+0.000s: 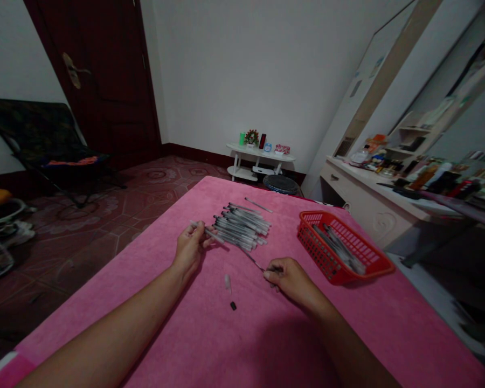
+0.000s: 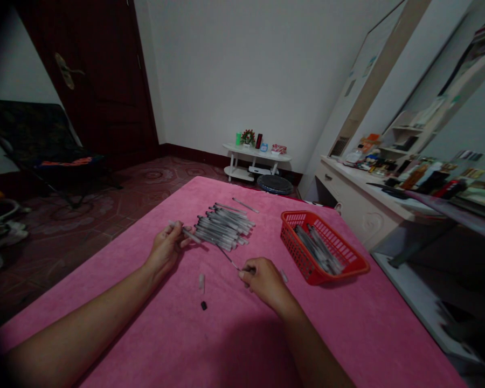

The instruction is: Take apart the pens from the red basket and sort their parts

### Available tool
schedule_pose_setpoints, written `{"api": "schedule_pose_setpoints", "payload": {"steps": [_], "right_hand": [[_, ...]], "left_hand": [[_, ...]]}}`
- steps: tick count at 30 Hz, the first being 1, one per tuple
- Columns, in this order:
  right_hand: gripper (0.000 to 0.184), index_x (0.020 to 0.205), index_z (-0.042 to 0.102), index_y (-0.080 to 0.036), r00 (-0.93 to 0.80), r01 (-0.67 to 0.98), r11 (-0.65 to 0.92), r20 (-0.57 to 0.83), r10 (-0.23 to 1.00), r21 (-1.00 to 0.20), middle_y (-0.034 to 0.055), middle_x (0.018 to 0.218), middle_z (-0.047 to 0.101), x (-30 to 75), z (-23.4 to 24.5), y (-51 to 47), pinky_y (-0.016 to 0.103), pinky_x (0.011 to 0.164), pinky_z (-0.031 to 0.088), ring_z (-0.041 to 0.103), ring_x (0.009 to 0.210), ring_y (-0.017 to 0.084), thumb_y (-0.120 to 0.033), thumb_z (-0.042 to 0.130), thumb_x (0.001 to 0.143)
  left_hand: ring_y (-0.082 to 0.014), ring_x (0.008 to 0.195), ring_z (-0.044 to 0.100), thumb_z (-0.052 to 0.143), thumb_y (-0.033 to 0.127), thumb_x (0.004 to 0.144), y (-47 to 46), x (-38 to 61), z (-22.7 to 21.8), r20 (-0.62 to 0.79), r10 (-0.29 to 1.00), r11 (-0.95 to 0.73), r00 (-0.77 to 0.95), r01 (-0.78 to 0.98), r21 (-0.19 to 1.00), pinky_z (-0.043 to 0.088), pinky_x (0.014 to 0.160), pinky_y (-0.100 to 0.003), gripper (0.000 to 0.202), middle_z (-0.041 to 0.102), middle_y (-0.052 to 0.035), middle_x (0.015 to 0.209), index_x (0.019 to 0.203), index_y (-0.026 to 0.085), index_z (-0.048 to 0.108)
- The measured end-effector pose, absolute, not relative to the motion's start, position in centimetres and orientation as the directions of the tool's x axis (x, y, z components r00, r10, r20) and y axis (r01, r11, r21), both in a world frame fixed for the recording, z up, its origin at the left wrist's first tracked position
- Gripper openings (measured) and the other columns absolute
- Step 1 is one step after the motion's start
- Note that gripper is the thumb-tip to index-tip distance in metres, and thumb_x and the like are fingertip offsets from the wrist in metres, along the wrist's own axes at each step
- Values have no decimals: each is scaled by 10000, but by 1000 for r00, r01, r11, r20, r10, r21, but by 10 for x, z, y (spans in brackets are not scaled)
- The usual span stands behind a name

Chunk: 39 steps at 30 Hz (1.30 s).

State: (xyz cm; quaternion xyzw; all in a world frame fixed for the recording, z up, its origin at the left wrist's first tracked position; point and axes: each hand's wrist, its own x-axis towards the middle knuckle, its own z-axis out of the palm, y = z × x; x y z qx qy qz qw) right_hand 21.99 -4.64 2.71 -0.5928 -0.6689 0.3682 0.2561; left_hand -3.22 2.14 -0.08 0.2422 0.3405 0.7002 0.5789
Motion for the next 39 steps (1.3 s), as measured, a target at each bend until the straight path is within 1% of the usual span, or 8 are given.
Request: {"api": "schedule_pose_setpoints", "payload": {"steps": [4, 7, 11, 14, 21, 26, 35, 39], "right_hand": [[226, 580, 572, -176, 3, 649, 40, 55, 998, -759, 20, 538, 590, 227, 36, -41, 236, 508, 367, 548, 507, 138, -308, 502, 750], [204, 557, 580, -183, 127, 845, -25, 154, 980, -534, 42, 556, 609, 234, 49, -42, 253, 503, 307, 553, 538, 154, -268, 514, 731], [158, 566, 620, -198, 156, 972, -147, 36, 987, -183, 79, 621, 649, 239, 64, -51, 286, 505, 239, 574, 584, 192, -245, 555, 702], [148, 571, 630, -202, 74, 992, -81, -81, 994, -94, 84, 645, 653, 237, 70, -60, 291, 521, 234, 584, 610, 202, -271, 594, 696], [262, 562, 620, -202, -40, 984, 23, -93, 995, -177, 54, 608, 629, 230, 71, -64, 280, 521, 224, 550, 559, 164, -405, 658, 723], [248, 602, 651, -195, -52, 975, 42, -41, 998, -219, 65, 656, 662, 228, 61, -59, 276, 534, 239, 578, 608, 167, -386, 648, 760], [174, 706, 697, -194, -44, 952, 21, -69, 997, -305, 56, 763, 713, 220, 59, -57, 243, 575, 313, 630, 693, 161, -327, 625, 791], [163, 714, 700, -195, -45, 950, 20, -74, 996, -310, 53, 766, 717, 218, 61, -59, 244, 579, 318, 637, 711, 167, -318, 624, 788]], "left_hand": [[-161, 619, 694, 730, 337, 760, 20, -32, 1, -74, 976, -79, -205, -650, 756, 597, 579, -293, 282, 696, -43, 756, 852, 141, 548], [-160, 609, 692, 731, 340, 759, 19, -31, 2, -85, 978, -60, -190, -648, 759, 597, 565, -292, 288, 699, -46, 760, 852, 140, 546], [-158, 633, 698, 734, 324, 759, 19, -31, 3, -82, 976, -72, -203, -652, 755, 598, 578, -274, 277, 695, -40, 744, 846, 138, 549], [-161, 630, 697, 735, 323, 757, 20, -31, 2, -73, 978, -74, -196, -650, 756, 601, 579, -281, 280, 694, -40, 747, 855, 138, 549], [-172, 639, 698, 737, 314, 753, 19, -30, 2, -58, 980, -82, -191, -646, 759, 605, 577, -290, 274, 691, -46, 736, 837, 132, 551], [-165, 631, 697, 735, 316, 755, 19, -30, 4, -66, 978, -78, -199, -637, 767, 598, 565, -267, 271, 688, -47, 732, 826, 127, 554], [-163, 635, 687, 753, 358, 720, 20, -29, -3, -42, 984, -76, -173, -623, 778, 597, 563, -292, 328, 677, -32, 754, 870, 142, 556], [-138, 537, 637, 754, 402, 690, 25, -35, -3, -38, 985, -60, -169, -540, 840, 548, 489, -258, 385, 658, -24, 699, 914, 133, 596]]}}
